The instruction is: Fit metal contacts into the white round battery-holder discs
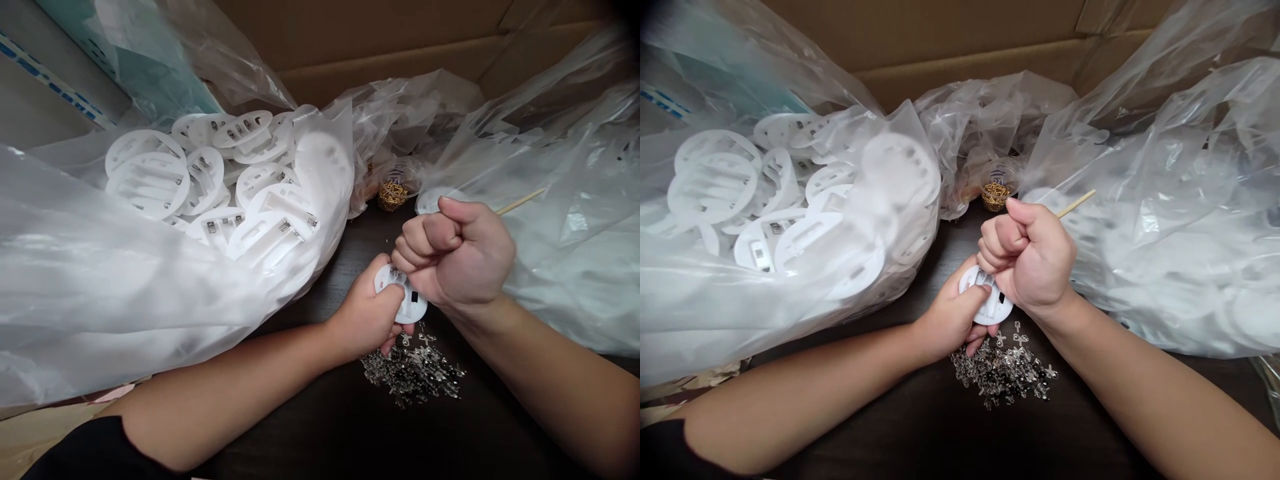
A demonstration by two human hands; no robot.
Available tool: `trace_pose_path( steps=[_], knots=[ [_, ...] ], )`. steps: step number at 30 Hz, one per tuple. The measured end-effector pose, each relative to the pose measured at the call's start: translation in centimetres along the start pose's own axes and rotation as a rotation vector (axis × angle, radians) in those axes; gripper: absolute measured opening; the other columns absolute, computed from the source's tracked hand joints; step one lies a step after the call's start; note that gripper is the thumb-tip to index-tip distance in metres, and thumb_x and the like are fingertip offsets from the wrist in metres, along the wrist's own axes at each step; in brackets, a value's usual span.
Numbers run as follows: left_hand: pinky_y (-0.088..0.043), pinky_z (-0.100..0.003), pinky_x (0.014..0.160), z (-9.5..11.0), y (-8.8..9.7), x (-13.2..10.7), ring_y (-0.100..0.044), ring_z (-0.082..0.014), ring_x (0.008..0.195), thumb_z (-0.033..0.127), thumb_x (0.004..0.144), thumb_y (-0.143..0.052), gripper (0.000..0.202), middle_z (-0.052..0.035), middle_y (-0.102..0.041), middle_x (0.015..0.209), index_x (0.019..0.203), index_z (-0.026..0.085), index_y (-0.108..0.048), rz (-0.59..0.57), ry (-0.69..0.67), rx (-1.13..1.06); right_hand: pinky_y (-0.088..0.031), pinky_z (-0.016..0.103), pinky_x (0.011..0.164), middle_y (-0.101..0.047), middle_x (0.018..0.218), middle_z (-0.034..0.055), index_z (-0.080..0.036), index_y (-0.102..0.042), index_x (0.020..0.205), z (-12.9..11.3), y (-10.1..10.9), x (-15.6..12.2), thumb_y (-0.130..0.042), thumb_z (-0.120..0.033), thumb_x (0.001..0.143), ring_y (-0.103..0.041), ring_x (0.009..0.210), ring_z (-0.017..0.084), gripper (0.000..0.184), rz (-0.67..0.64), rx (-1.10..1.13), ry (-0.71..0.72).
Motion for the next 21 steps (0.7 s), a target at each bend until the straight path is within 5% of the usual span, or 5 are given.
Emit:
trace_pose_path(
  steps=[11, 16, 18, 21],
  knots=[
    [-0.036, -0.018, 0.026, -0.2, 0.2, 0.2, -0.038, -0.0087, 0.029, 0.021, 0.088, -0.044, 0.021, 0.0087, -0.055, 0.052, 0.109, 0.024, -0.041, -0.008, -0.019, -0.005, -0.011, 0.026, 0.037, -0.012, 0.046, -0.0051, -0.021, -0.018, 0.049, 0.6, -0.1, 0.1, -0.049, -0.034, 0.089, -0.01, 0.039, 0.008, 0.052, 0.004, 0.028, -0.015],
    [-0.035, -0.018, 0.029, -0.1, 0.1, -0.2, -0.039, -0.008, 0.031, 0.023, 0.09, -0.044, 0.025, 0.0088, -0.055, 0.057, 0.114, 0.024, -0.041, 0.0, -0.03, 0.089, -0.018, 0.027, 0.038, -0.014, 0.049, -0.0056, -0.021, -0.019, 0.05, -0.3, -0.3, 0.2, -0.052, -0.038, 0.091, -0.015, 0.039, 0.008, 0.056, -0.041, -0.017, -0.014],
    [-0.036, -0.017, 0.034, 0.5, 0.4, -0.4, -0.041, -0.0065, 0.035, 0.022, 0.087, -0.049, 0.027, 0.008, -0.055, 0.062, 0.113, 0.023, -0.043, 0.023, -0.084, 0.205, -0.019, 0.027, 0.039, -0.016, 0.051, -0.0053, -0.021, -0.022, 0.05, -1.3, -0.2, 0.3, -0.05, -0.04, 0.095, -0.016, 0.04, 0.009, 0.056, -0.015, -0.097, 0.041],
    [-0.037, -0.016, 0.043, 2.0, 1.1, -0.5, -0.047, -0.0059, 0.048, 0.021, 0.081, -0.056, 0.034, 0.0046, -0.058, 0.073, 0.114, 0.021, -0.046, 0.046, -0.217, 0.349, -0.026, 0.029, 0.044, -0.032, 0.055, -0.0018, -0.02, -0.04, 0.053, -3.5, 0.3, -0.4, -0.049, -0.037, 0.099, -0.03, 0.046, 0.011, 0.05, 0.07, -0.485, 0.325]
  ],
)
Point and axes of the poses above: each hand's wrist, its own x-axis towards the middle knuckle, its own y-axis out of the back of the hand, z = x × y, the point moved 4 cm from there along x, towards the middle knuckle
